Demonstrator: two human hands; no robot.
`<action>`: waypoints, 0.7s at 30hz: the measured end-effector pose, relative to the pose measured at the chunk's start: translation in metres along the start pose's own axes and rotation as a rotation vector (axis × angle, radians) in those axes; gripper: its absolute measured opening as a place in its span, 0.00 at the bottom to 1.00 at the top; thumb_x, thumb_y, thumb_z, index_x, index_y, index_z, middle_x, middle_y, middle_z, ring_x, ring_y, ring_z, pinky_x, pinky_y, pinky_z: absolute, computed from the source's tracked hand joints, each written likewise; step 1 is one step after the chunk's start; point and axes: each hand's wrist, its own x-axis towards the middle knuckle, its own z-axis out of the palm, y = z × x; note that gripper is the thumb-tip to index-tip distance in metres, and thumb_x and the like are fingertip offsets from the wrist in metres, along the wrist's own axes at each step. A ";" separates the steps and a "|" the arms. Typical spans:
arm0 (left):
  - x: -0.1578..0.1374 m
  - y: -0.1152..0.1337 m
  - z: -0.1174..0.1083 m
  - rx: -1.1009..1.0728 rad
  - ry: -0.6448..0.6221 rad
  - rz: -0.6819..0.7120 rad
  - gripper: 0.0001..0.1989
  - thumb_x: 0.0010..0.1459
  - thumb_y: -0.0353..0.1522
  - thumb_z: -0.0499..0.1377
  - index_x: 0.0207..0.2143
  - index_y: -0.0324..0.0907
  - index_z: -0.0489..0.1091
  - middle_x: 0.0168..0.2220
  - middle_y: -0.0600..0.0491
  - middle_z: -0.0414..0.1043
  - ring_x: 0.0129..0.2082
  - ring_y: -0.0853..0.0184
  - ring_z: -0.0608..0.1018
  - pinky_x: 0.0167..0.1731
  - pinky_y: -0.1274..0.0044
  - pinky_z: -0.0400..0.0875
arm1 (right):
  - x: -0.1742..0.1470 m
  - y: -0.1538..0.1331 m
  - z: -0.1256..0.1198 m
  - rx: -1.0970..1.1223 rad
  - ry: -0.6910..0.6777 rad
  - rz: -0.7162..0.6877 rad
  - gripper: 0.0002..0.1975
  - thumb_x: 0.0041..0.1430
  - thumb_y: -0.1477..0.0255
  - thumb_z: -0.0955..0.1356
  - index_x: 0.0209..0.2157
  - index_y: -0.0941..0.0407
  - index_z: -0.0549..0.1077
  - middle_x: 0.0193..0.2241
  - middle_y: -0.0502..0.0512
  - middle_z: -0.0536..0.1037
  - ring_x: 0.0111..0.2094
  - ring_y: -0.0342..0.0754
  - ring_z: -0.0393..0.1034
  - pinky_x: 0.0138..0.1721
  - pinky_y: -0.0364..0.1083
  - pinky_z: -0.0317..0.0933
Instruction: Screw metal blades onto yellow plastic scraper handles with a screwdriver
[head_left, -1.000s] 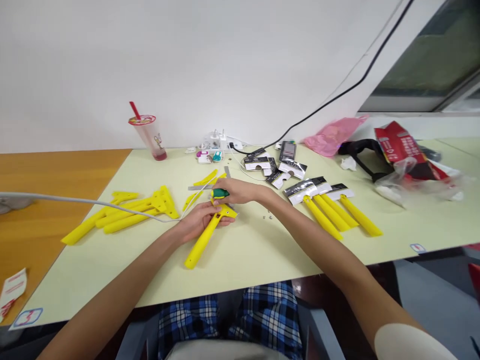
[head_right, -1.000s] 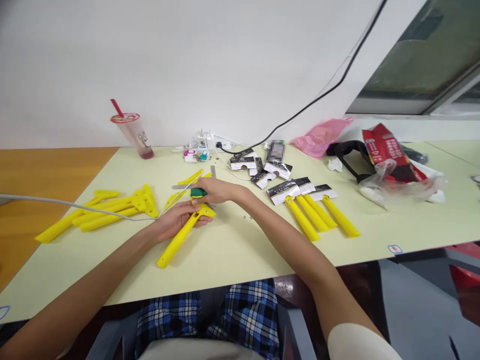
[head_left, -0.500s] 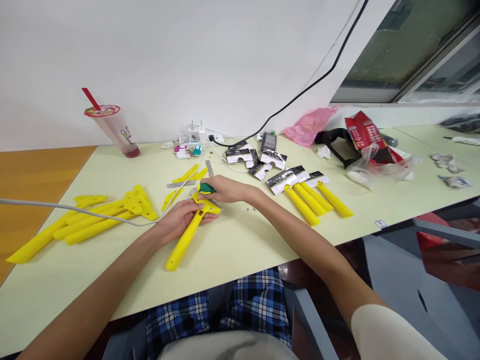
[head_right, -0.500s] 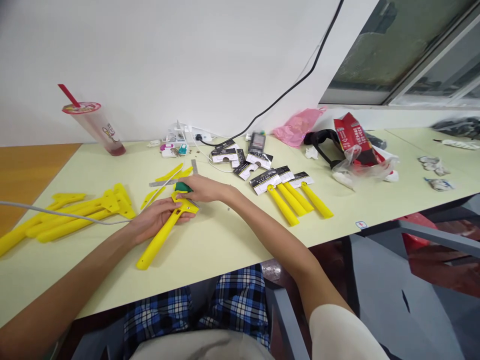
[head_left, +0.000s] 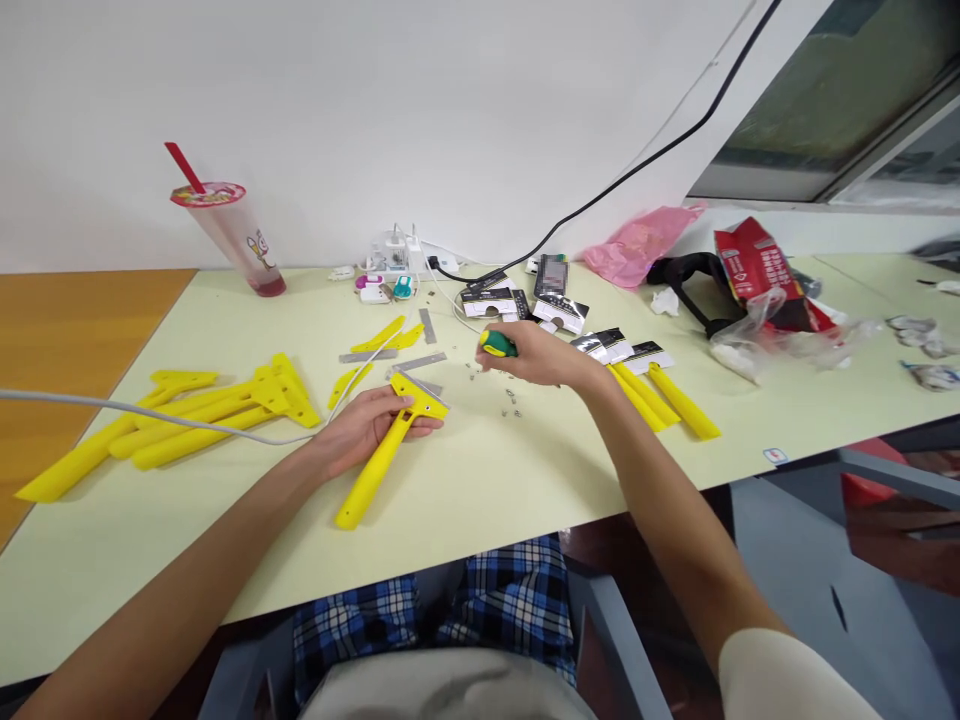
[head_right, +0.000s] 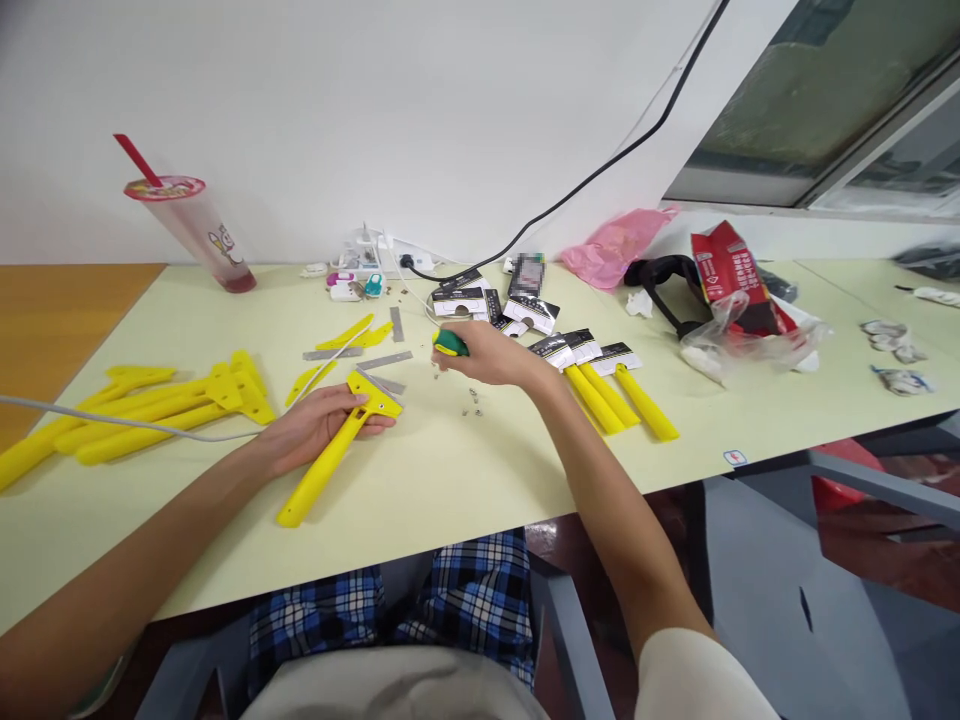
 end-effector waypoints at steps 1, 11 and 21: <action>0.000 0.000 0.000 -0.003 0.003 0.000 0.05 0.66 0.23 0.63 0.44 0.32 0.77 0.46 0.33 0.86 0.44 0.52 0.90 0.48 0.70 0.87 | -0.011 0.002 -0.006 -0.003 -0.053 0.067 0.12 0.69 0.61 0.70 0.39 0.55 0.74 0.36 0.54 0.82 0.31 0.47 0.70 0.35 0.45 0.58; 0.000 -0.001 -0.003 0.010 -0.030 0.025 0.05 0.66 0.25 0.64 0.43 0.32 0.78 0.47 0.33 0.86 0.47 0.52 0.90 0.52 0.68 0.86 | -0.055 0.033 0.012 -0.229 -0.220 0.281 0.13 0.64 0.61 0.74 0.32 0.54 0.71 0.29 0.52 0.76 0.31 0.48 0.69 0.33 0.46 0.55; 0.000 0.000 -0.005 -0.006 -0.100 0.042 0.03 0.67 0.23 0.63 0.42 0.33 0.76 0.46 0.33 0.86 0.49 0.50 0.89 0.54 0.66 0.86 | -0.048 0.027 0.010 -0.131 -0.244 0.332 0.09 0.58 0.64 0.73 0.36 0.54 0.78 0.38 0.54 0.84 0.38 0.53 0.76 0.39 0.46 0.62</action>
